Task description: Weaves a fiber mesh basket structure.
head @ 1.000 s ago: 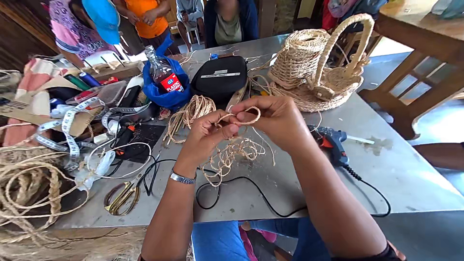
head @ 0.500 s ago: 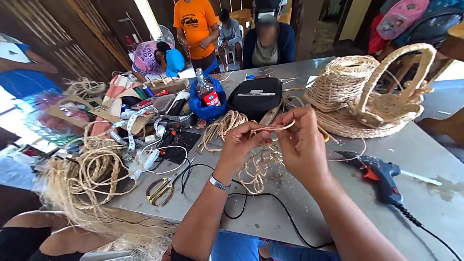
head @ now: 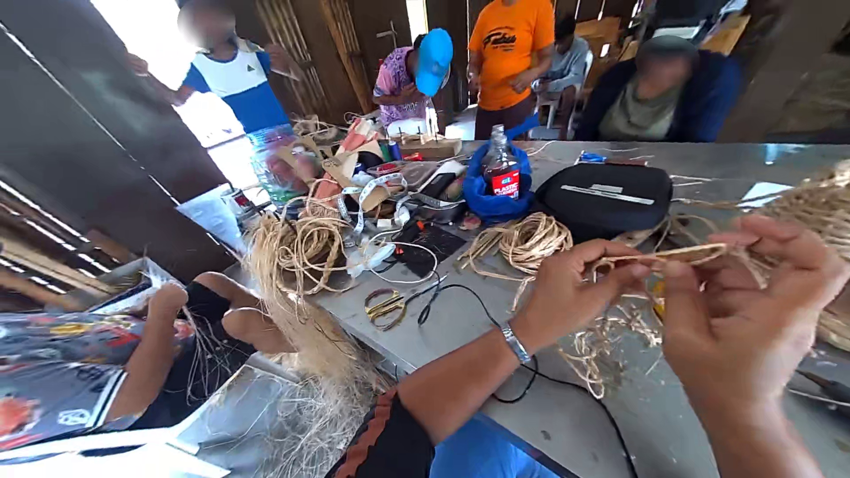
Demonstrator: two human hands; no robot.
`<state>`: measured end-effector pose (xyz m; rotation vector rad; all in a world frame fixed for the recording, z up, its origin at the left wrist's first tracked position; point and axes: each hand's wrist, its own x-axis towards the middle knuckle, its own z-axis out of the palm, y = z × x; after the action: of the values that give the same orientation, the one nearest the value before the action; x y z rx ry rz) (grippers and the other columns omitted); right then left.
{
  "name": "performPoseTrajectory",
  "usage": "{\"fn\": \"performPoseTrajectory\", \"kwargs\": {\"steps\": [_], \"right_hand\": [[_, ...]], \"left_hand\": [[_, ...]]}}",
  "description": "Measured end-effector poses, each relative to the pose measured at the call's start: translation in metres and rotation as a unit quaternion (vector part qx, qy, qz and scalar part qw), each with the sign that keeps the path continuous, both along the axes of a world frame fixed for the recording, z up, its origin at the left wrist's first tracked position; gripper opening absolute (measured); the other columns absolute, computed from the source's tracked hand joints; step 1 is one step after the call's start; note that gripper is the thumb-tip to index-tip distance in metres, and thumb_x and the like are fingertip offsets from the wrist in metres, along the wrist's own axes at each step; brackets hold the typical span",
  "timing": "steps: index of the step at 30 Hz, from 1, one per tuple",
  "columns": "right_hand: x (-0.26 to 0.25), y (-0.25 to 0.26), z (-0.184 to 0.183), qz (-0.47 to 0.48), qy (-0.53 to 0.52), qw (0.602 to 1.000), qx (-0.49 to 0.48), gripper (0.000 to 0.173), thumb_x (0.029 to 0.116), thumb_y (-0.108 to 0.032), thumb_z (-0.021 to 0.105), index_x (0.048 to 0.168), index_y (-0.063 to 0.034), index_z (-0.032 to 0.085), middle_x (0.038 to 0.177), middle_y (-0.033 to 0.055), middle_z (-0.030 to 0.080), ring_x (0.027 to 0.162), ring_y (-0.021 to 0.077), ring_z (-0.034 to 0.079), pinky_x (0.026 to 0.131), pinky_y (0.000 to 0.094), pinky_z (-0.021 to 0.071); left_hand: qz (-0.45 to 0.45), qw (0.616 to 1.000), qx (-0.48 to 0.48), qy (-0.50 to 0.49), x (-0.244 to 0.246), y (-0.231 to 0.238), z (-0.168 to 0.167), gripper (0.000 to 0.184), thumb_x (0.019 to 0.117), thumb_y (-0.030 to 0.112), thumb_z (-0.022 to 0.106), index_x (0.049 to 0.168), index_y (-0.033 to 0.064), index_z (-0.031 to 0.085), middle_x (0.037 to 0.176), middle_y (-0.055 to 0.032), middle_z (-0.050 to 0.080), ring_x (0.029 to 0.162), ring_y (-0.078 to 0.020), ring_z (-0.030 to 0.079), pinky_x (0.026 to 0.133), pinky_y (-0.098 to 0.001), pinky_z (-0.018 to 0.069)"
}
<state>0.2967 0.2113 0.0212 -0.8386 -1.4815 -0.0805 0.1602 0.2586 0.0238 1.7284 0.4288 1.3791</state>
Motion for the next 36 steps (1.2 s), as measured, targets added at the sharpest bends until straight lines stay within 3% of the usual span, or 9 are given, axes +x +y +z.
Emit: {"fn": "performPoseTrajectory", "kwargs": {"steps": [3, 5, 7, 13, 23, 28, 30, 33, 36], "right_hand": [[0.001, 0.002, -0.002, -0.026, 0.041, 0.999, -0.021, 0.048, 0.0950, -0.007, 0.067, 0.130, 0.0050, 0.037, 0.124, 0.0132, 0.056, 0.095, 0.0101, 0.067, 0.086, 0.0303, 0.0597], [0.008, 0.001, -0.003, -0.056, 0.046, 0.995, -0.068, 0.038, 0.0947, -0.020, 0.073, 0.112, 0.0074, 0.053, 0.118, 0.0181, 0.057, 0.099, 0.0165, 0.064, 0.087, 0.0315, 0.0563], [0.011, -0.002, -0.002, -0.089, 0.030, 0.987, -0.132, 0.040, 0.0959, -0.036, 0.071, 0.099, 0.0032, 0.068, 0.116, 0.0178, 0.057, 0.099, 0.0142, 0.057, 0.082, 0.0259, 0.0507], [0.004, -0.005, -0.001, -0.062, 0.101, 0.971, -0.206, 0.029, 0.0878, -0.036, 0.077, 0.093, -0.0075, 0.074, 0.119, 0.0085, 0.059, 0.096, 0.0048, 0.058, 0.077, 0.0180, 0.0486], [0.015, -0.007, 0.007, 0.080, 0.201, 0.953, -0.212, 0.011, 0.0812, -0.013, 0.079, 0.091, -0.0136, 0.074, 0.117, -0.0039, 0.062, 0.093, 0.0023, 0.064, 0.080, 0.0197, 0.0579], [0.012, -0.005, 0.005, 0.141, 0.231, 0.938, -0.215, 0.007, 0.0929, -0.014, 0.061, 0.095, -0.0170, 0.067, 0.108, -0.0077, 0.064, 0.094, 0.0043, 0.063, 0.082, 0.0265, 0.0561], [0.014, -0.006, 0.008, 0.194, 0.325, 0.894, -0.238, 0.020, 0.1014, -0.015, 0.044, 0.101, -0.0137, 0.064, 0.105, -0.0047, 0.064, 0.098, 0.0083, 0.062, 0.086, 0.0316, 0.0542], [0.026, -0.011, 0.021, 0.250, 0.467, 0.805, -0.268, 0.038, 0.1076, -0.022, 0.021, 0.097, -0.0148, 0.056, 0.097, 0.0001, 0.066, 0.090, 0.0133, 0.065, 0.083, 0.0341, 0.0549], [0.028, -0.013, 0.026, 0.251, 0.455, 0.801, -0.298, 0.039, 0.1118, -0.024, 0.018, 0.102, -0.0101, 0.053, 0.091, 0.0053, 0.067, 0.086, 0.0207, 0.071, 0.087, 0.0414, 0.0605]], "left_hand": [[0.048, 0.996, 0.067, 0.023, 0.004, 0.003, -0.006, 0.018, 0.0977, -0.001, 0.060, 0.112, -0.0102, 0.067, 0.103, -0.0170, 0.068, 0.092, -0.0171, 0.068, 0.088, -0.0347, 0.0579], [0.059, 0.995, 0.074, 0.013, 0.006, 0.003, -0.008, 0.018, 0.0986, -0.002, 0.057, 0.112, -0.0102, 0.065, 0.106, -0.0176, 0.066, 0.095, -0.0186, 0.066, 0.089, -0.0358, 0.0568], [0.101, 0.990, 0.094, 0.016, 0.005, 0.006, -0.010, 0.018, 0.0990, -0.001, 0.057, 0.113, -0.0080, 0.066, 0.107, -0.0165, 0.067, 0.097, -0.0188, 0.066, 0.089, -0.0365, 0.0572], [0.177, 0.967, 0.182, 0.032, 0.011, 0.007, -0.019, 0.016, 0.0944, -0.001, 0.062, 0.108, -0.0013, 0.070, 0.102, -0.0097, 0.069, 0.101, -0.0182, 0.064, 0.097, -0.0462, 0.0482], [0.040, 0.993, 0.109, -0.031, 0.007, 0.008, -0.013, 0.013, 0.0917, -0.007, 0.066, 0.104, -0.0077, 0.070, 0.100, -0.0132, 0.068, 0.094, -0.0152, 0.066, 0.085, -0.0325, 0.0577], [-0.018, 0.998, 0.057, -0.003, -0.005, 0.009, -0.007, 0.015, 0.0967, 0.001, 0.064, 0.110, -0.0053, 0.069, 0.106, -0.0116, 0.070, 0.093, -0.0147, 0.068, 0.086, -0.0338, 0.0590], [-0.009, 0.999, 0.028, 0.014, -0.015, 0.014, -0.005, 0.018, 0.1006, 0.009, 0.061, 0.115, 0.0002, 0.069, 0.109, -0.0073, 0.072, 0.092, -0.0121, 0.069, 0.086, -0.0325, 0.0595], [0.061, 0.998, -0.004, 0.001, -0.028, 0.029, -0.001, 0.019, 0.1022, 0.013, 0.060, 0.117, 0.0027, 0.068, 0.104, -0.0028, 0.072, 0.092, -0.0099, 0.069, 0.089, -0.0320, 0.0584], [0.084, 0.996, -0.006, 0.007, -0.027, 0.034, -0.004, 0.018, 0.1015, 0.013, 0.061, 0.116, 0.0025, 0.067, 0.096, -0.0022, 0.071, 0.085, -0.0087, 0.068, 0.083, -0.0293, 0.0577]]}}
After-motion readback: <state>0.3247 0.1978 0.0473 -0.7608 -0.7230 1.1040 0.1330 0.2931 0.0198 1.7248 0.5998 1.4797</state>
